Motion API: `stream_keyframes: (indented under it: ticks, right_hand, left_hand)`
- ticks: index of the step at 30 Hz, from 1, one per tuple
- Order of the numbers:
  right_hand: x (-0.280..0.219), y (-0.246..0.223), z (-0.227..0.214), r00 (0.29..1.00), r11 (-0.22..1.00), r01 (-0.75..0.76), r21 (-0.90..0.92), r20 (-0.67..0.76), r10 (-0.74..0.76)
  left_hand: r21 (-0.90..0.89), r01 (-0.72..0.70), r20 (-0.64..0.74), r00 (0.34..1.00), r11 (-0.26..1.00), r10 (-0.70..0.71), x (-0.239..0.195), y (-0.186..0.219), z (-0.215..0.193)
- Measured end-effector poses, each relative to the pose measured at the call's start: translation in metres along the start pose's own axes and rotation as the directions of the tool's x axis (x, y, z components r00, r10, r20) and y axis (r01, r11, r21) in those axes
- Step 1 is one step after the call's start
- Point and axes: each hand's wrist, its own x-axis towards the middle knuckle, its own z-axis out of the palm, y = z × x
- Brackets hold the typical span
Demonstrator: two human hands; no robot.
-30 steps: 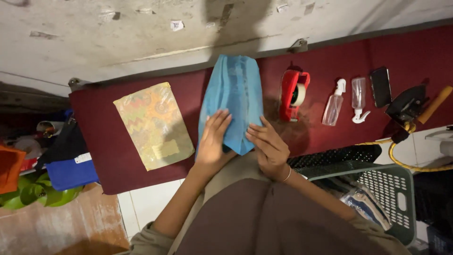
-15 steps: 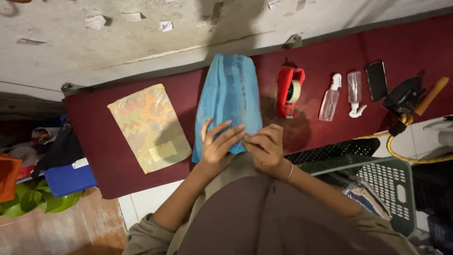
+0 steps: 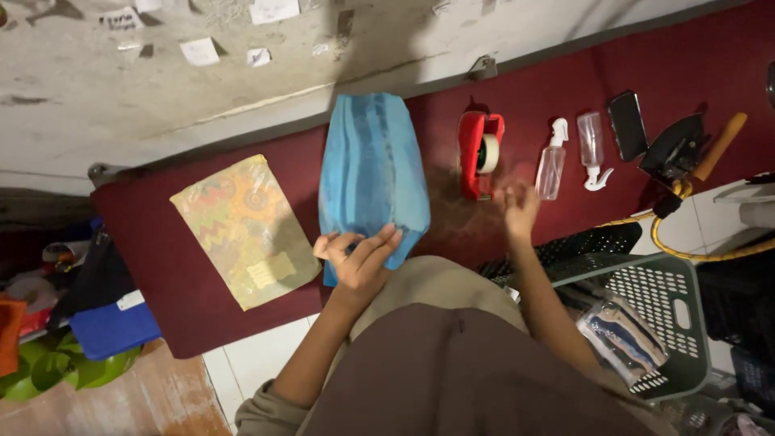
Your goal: The person places folded clothes into a blue vacuum-seal bag on a red table, seals the bag, and uses a tape dispenser to apply tape. They then pick up a second vacuum-sealed package from a basket and place it on the table.
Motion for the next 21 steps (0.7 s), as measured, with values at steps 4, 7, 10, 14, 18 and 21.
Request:
stream_keyframes:
  ticks: [4, 7, 10, 14, 18, 21]
  right_hand:
    - [0.018, 0.139, 0.025, 0.885, 0.899, -0.426, 0.107, 0.255, 0.389]
    - [0.015, 0.123, 0.033, 0.901, 0.835, -0.368, 0.409, 0.38, 0.211]
    - [0.024, 0.111, 0.039, 0.896, 0.874, -0.371, 0.315, 0.369, 0.248]
    - [0.034, 0.128, 0.051, 0.843, 0.865, -0.463, 0.192, 0.398, 0.363]
    - [0.021, 0.175, 0.068, 0.878, 0.873, -0.44, 0.209, 0.306, 0.369]
    - [-0.019, 0.188, 0.064, 0.948, 0.824, -0.315, 0.47, 0.196, 0.251]
  left_hand:
    - [0.006, 0.019, -0.037, 0.999, 1.0, -0.018, 0.0, 0.003, 0.005]
    - [0.025, 0.023, -0.09, 0.996, 0.999, -0.021, 0.003, 0.004, 0.005]
    - [0.026, 0.02, -0.11, 0.994, 0.999, -0.017, 0.006, 0.005, 0.001]
    - [0.032, 0.003, -0.054, 0.999, 0.999, -0.001, 0.006, 0.006, -0.002]
    - [0.025, 0.007, -0.072, 0.997, 1.0, -0.005, 0.009, 0.004, -0.001]
    - [0.022, 0.019, -0.053, 0.998, 1.0, -0.018, 0.009, 0.002, -0.003]
